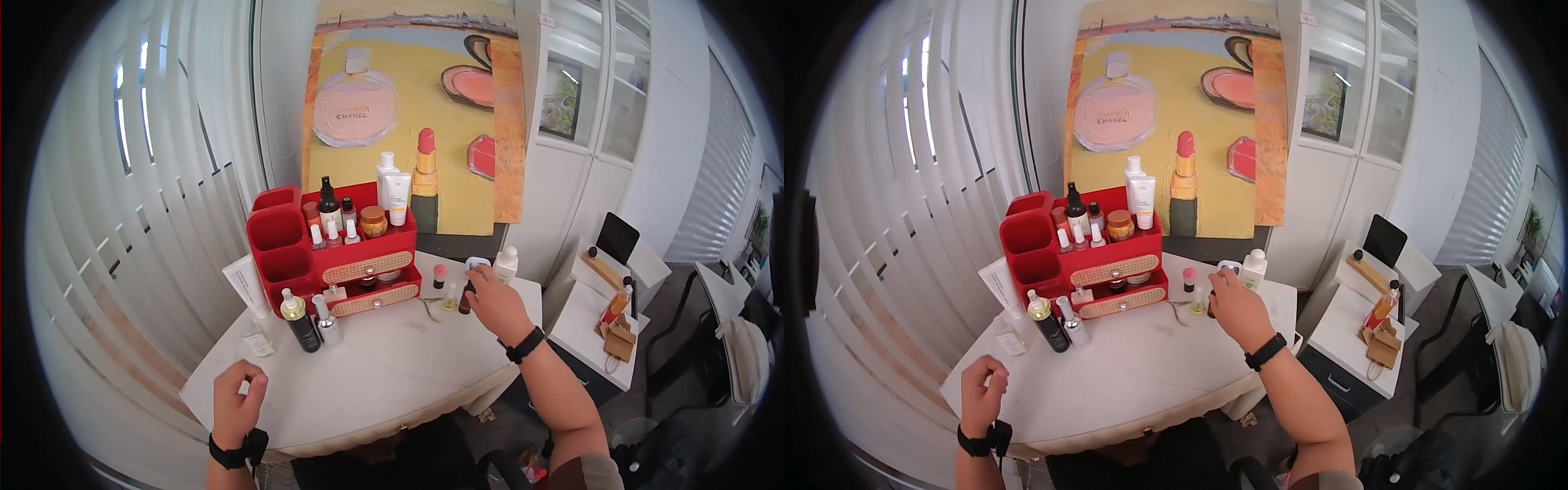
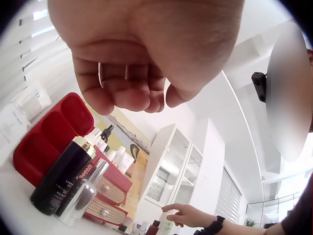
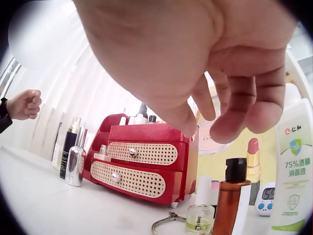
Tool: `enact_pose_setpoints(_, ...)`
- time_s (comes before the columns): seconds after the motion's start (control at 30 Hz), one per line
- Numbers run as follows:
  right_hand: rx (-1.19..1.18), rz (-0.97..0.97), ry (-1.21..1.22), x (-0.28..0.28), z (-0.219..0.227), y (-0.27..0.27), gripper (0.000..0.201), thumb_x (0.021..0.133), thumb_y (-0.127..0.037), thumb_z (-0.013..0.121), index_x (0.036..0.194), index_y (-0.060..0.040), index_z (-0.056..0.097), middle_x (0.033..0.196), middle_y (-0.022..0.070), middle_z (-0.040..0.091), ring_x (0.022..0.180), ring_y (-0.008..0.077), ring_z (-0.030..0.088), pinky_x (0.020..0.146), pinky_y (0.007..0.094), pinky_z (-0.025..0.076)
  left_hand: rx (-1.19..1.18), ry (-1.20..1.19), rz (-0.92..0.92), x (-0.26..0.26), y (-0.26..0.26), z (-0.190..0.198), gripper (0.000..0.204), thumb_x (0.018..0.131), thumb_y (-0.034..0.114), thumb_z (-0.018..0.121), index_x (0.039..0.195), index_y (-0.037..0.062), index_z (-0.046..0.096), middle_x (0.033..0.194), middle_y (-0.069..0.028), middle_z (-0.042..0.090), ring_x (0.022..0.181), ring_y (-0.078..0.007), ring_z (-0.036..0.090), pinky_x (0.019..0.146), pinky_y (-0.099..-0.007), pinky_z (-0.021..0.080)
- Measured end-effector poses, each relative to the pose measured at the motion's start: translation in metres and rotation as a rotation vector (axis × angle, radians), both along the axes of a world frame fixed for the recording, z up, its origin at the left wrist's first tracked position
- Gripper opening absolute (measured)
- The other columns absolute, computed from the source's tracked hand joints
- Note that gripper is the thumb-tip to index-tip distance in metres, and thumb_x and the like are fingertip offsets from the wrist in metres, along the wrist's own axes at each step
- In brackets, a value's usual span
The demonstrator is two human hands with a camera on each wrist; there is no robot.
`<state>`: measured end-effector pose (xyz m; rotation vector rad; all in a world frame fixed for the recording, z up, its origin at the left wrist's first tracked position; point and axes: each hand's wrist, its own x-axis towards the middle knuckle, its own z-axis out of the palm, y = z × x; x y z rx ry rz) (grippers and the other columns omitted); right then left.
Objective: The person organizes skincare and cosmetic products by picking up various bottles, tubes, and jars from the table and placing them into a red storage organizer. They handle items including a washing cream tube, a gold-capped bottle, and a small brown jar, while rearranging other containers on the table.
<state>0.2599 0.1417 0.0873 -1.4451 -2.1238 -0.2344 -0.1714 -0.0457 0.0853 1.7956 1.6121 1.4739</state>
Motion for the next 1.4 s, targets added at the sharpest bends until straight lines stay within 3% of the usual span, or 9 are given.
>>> enact_pose_setpoints(0.2, 0.323, -0.087, 0.104, 0.046, 0.029, 0.015, 0.044, 0.088, -0.025, 0.071, 0.125, -0.0045, 0.059, 0.123, 0.0141, 0.059, 0.110, 0.0356, 0.061, 0.091, 0.0436, 0.054, -0.067, -0.012, 0.055, -0.025, -0.057, -0.052, 0.018, 0.095, 0.012, 0.063, 0.081, 0.0008, 0.059, 0.069, -0.0036, 0.060, 0.065, -0.0122, 0.056, 0.062, -0.0264, 0.044)
enact_pose_setpoints(0.33, -0.030, -0.048, 0.108, 0.079, 0.029, 0.026, 0.051, 0.087, -0.026, 0.075, 0.127, -0.0013, 0.056, 0.127, 0.0211, 0.060, 0.120, 0.0384, 0.058, 0.100, 0.0440, 0.050, -0.105, -0.198, 0.111, -0.032, -0.085, -0.084, 0.022, 0.101, 0.016, 0.059, 0.084, 0.0025, 0.056, 0.068, -0.0006, 0.056, 0.061, -0.0079, 0.052, 0.057, -0.0236, 0.042)
enact_pose_setpoints(0.37, -0.087, -0.036, 0.151, 0.080, 0.027, 0.030, 0.057, 0.085, -0.026, 0.078, 0.130, -0.0016, 0.052, 0.126, 0.0219, 0.062, 0.119, 0.0383, 0.060, 0.099, 0.0437, 0.051, -0.065, -0.045, 0.155, -0.012, -0.090, -0.054, 0.019, 0.097, 0.015, 0.062, 0.085, 0.0017, 0.063, 0.071, -0.0026, 0.057, 0.064, -0.0131, 0.052, 0.056, -0.0286, 0.043)
enact_pose_setpoints(0.47, -0.206, -0.056, 0.276, 0.084, 0.026, 0.035, 0.063, 0.083, -0.024, 0.081, 0.132, -0.0025, 0.047, 0.124, 0.0209, 0.063, 0.114, 0.0396, 0.063, 0.097, 0.0435, 0.052, -0.100, -0.274, 0.178, -0.027, -0.089, -0.090, 0.022, 0.102, 0.016, 0.058, 0.085, 0.0029, 0.056, 0.069, -0.0001, 0.056, 0.061, -0.0075, 0.051, 0.057, -0.0233, 0.041)
enact_pose_setpoints(0.8, -0.106, -0.012, 0.214, 0.088, 0.017, 0.059, 0.063, 0.080, -0.023, 0.084, 0.127, 0.0010, 0.050, 0.120, 0.0200, 0.063, 0.105, 0.0353, 0.065, 0.090, 0.0413, 0.053, -0.175, -0.319, 0.178, -0.024, -0.064, -0.112, 0.019, 0.100, 0.012, 0.057, 0.084, 0.0022, 0.058, 0.069, 0.0005, 0.057, 0.061, -0.0064, 0.051, 0.057, -0.0234, 0.041)
enact_pose_setpoints(1.0, -0.256, -0.078, 0.239, 0.094, 0.040, 0.041, 0.054, 0.079, -0.025, 0.086, 0.118, 0.0016, 0.059, 0.094, 0.0163, 0.068, 0.084, 0.0298, 0.067, 0.077, 0.0381, 0.053, -0.193, -0.355, 0.201, -0.028, -0.067, -0.113, 0.018, 0.098, 0.009, 0.058, 0.081, 0.0011, 0.059, 0.069, 0.0001, 0.058, 0.061, -0.0064, 0.052, 0.057, -0.0236, 0.042)
enact_pose_setpoints(1.17, -0.032, -0.063, 0.269, 0.068, 0.137, 0.006, 0.059, 0.081, -0.025, 0.086, 0.123, 0.0020, 0.055, 0.095, 0.0126, 0.067, 0.086, 0.0211, 0.067, 0.075, 0.0345, 0.054, -0.268, -0.262, 0.142, -0.018, -0.075, -0.082, 0.026, 0.103, 0.020, 0.057, 0.091, -0.0018, 0.063, 0.071, -0.0023, 0.054, 0.065, -0.0108, 0.048, 0.058, -0.0281, 0.042)
enact_pose_setpoints(1.3, 0.116, 0.421, 0.481, 0.005, 0.202, 0.032, 0.058, 0.086, -0.024, 0.083, 0.128, 0.0004, 0.052, 0.102, 0.0116, 0.067, 0.094, 0.0180, 0.067, 0.080, 0.0314, 0.055, -0.297, -0.269, 0.121, -0.017, -0.072, -0.075, 0.026, 0.103, 0.020, 0.058, 0.091, -0.0025, 0.064, 0.070, -0.0021, 0.055, 0.065, -0.0109, 0.048, 0.059, -0.0285, 0.042)
enact_pose_setpoints(1.4, 0.153, 0.405, 0.429, -0.068, 0.231, 0.066, 0.069, 0.087, -0.030, 0.082, 0.137, -0.0004, 0.046, 0.113, 0.0175, 0.067, 0.099, 0.0242, 0.068, 0.084, 0.0362, 0.055, -0.234, -0.216, 0.130, -0.020, -0.074, -0.085, 0.026, 0.102, 0.020, 0.059, 0.090, -0.0025, 0.064, 0.070, -0.0021, 0.055, 0.065, -0.0112, 0.048, 0.059, -0.0290, 0.042)
